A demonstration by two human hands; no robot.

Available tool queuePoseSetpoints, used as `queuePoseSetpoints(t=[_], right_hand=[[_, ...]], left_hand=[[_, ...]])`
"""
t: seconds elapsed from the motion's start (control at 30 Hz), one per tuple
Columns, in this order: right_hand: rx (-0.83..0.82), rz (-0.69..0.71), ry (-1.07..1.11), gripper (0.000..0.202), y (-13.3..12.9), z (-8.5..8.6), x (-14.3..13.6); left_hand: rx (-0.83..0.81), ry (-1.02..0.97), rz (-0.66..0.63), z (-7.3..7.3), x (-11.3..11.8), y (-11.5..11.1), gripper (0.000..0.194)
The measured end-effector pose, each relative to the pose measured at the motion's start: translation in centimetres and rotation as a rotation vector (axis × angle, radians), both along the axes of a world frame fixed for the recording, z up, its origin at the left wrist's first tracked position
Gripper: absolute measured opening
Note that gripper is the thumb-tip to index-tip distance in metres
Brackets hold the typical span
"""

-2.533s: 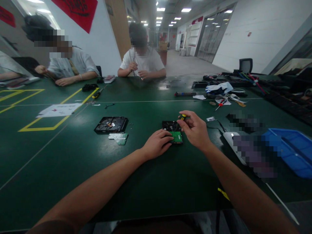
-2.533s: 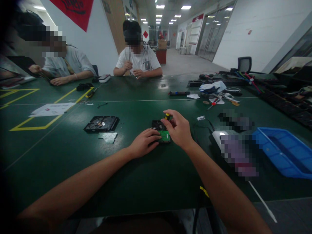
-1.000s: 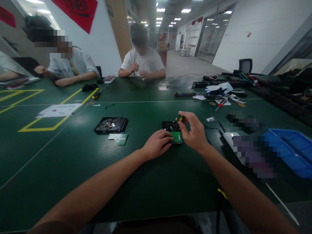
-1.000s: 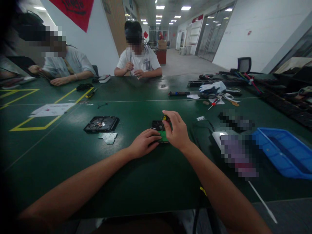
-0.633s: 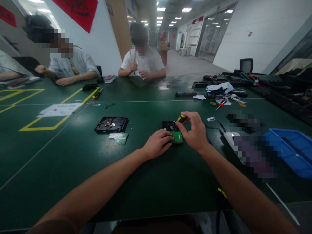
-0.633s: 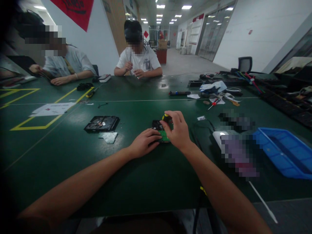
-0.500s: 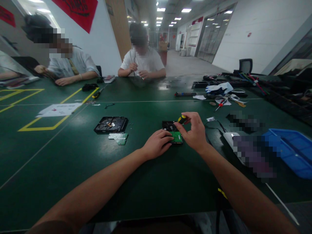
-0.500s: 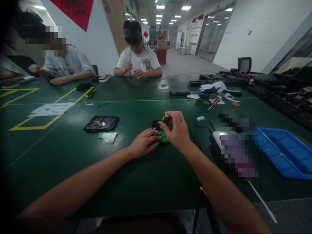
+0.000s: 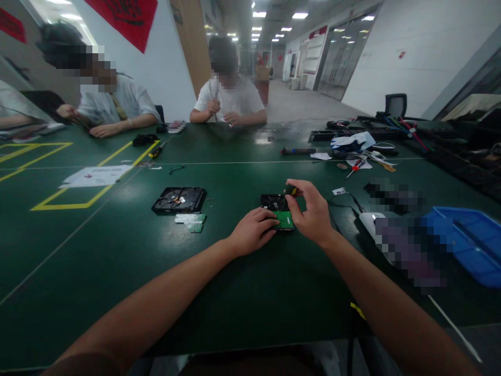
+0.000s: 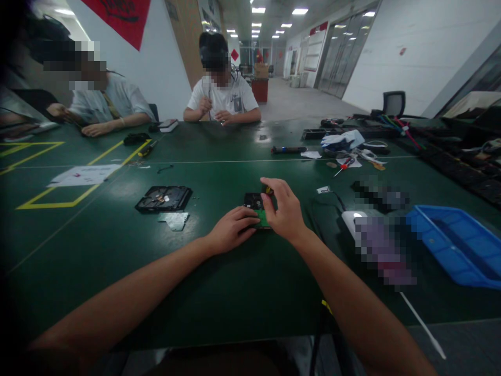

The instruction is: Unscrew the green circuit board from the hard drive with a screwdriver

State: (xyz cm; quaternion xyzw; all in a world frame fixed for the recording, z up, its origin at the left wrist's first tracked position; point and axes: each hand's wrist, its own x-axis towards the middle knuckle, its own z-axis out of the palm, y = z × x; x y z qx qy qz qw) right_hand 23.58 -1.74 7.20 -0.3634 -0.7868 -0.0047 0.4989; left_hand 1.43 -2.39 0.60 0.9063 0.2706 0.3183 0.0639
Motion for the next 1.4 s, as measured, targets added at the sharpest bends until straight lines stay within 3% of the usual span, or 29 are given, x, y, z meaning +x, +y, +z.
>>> queuePoseSetpoints(t=[0.23, 0.8, 1.1, 1.4], right_hand=[[0.03, -0.086, 0.011, 0.037, -0.06, 0.25, -0.08], [-0.044, -0.001, 0.053, 0.033, -0.32, 0.42, -0.05], [-0.029, -0.024, 0.026, 0.037, -0.13, 0.34, -0.03], [-0.089, 0.043, 0.022, 0.044, 0.24, -0.08, 0.29]], left_hand=[[-0.007, 0.005, -0.008, 0.11, -0.03, 0.03, 0.027], [-0.008, -0.005, -0.001, 0.17, -0.01, -0.04, 0.026], [-0.01, -0.001, -0.002, 0.21, -0.01, -0.05, 0.026], [-0.006, 0.006, 0.001, -0.06, -0.08, 0.08, 0.027]])
